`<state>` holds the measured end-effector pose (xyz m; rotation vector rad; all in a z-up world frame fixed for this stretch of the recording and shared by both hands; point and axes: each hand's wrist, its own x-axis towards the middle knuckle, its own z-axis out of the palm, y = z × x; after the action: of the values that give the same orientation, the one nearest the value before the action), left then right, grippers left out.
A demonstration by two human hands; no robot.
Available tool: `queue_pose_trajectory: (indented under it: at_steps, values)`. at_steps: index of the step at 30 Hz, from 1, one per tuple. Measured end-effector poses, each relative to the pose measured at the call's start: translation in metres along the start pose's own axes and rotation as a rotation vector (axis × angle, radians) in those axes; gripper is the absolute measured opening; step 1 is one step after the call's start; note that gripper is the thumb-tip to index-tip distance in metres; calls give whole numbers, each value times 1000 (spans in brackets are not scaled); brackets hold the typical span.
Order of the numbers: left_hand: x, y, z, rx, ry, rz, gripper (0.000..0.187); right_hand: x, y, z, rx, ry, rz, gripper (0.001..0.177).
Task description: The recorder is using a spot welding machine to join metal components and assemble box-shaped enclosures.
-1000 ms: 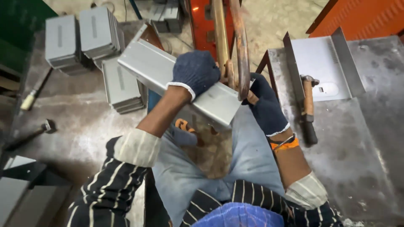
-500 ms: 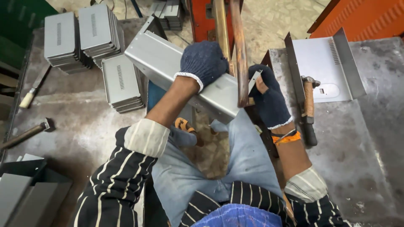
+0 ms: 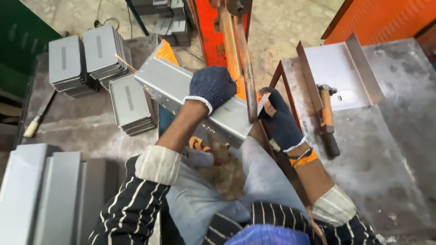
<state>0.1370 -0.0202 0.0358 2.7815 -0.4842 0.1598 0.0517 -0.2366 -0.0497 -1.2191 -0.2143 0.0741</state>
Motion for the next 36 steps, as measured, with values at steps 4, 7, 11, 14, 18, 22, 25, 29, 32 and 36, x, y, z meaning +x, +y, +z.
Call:
queue_pose_trajectory:
  at_steps: [4, 7, 11, 14, 18, 22, 25, 29, 32, 36]
  values:
    - [-9, -4, 1, -30, 54, 23, 29, -9, -1, 7, -99, 26, -21, 46]
    - [-29, 3, -5, -26, 73, 2, 30, -24, 17, 9, -230, -19, -187, 70]
    - [-64, 18, -7, -15, 119, -19, 32, -48, 28, 13, -365, -8, -296, 100]
    - [-85, 22, -1, -13, 128, -48, 31, -53, 18, 14, -433, -44, -285, 102]
    - [-110, 31, 9, 46, 243, -2, 38, -55, 19, -1, -376, -103, -208, 98]
    - [-128, 62, 6, -53, 217, -15, 44, -59, -15, -4, -535, -10, -281, 83]
    - [-135, 105, 6, -179, 112, -34, 50, -75, -18, -54, -600, 190, -163, 60]
    - [-142, 177, -13, -481, -143, 74, 53, -118, -23, -136, -561, 422, -109, 48]
    - [-144, 218, -15, -727, -180, 291, 43, -173, -119, -123, -667, 598, -214, 46]
    - [-141, 240, -20, -758, -258, 562, 32, -212, -212, -118, -812, 787, -354, 45]
